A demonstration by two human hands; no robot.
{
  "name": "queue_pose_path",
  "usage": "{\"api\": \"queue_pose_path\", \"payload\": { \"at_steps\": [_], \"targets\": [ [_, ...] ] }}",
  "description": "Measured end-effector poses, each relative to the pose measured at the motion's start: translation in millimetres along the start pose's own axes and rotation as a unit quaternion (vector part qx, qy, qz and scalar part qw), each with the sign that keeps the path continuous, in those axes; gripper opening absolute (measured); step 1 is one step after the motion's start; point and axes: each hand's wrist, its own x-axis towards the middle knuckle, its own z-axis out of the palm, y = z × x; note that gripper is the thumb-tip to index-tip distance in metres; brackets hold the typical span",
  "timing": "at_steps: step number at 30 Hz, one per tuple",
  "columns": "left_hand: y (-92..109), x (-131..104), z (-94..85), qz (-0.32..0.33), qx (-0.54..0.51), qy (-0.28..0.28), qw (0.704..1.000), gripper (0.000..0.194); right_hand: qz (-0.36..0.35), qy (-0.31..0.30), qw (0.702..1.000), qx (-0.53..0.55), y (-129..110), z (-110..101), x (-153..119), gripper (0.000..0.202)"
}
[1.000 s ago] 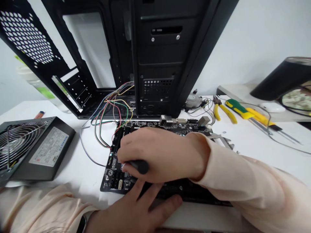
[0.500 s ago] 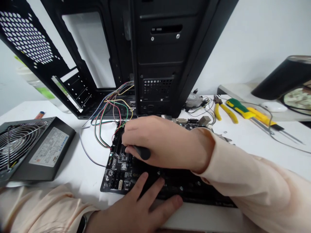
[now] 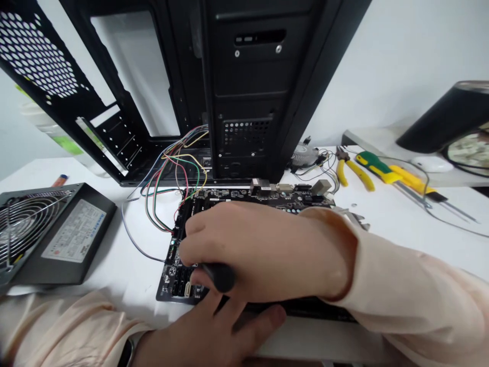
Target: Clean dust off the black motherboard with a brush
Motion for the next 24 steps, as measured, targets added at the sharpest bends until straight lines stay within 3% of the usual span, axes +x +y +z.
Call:
{"api": "queue_pose_path", "payload": {
  "at_steps": [5,10,15,17,21,24],
  "targets": [
    [0,0,-0.9,0.01,0.016,0.003,1.0,0.042,0.026,0.063,0.995,-0.073,3,4,0,0.014],
    [0,2,-2.2,-0.014,-0.019,0.007,1.0,0.047,-0.003,-0.005,1.0,-0.029,1,1,-1,0.017],
    [5,0,-0.5,-0.025,-0.011,0.005,1.0,0.041,0.017,0.063,0.996,-0.065,1,-3,-4,0.017],
    [5,0,0.0,-0.037,-0.046,-0.007,0.998,0.043,0.012,0.047,0.999,-0.025,-3,-4,-4,0.016],
    [1,3,-1.3,-0.064,-0.135,-0.071,0.986,0.047,0.001,-0.043,0.999,0.021,-10,-2,-1,0.014],
    [-1,5,-3.2,-0.036,-0.09,-0.015,0.995,0.045,0.033,-0.026,0.999,-0.022,-11,0,0,0.013]
  ]
}}
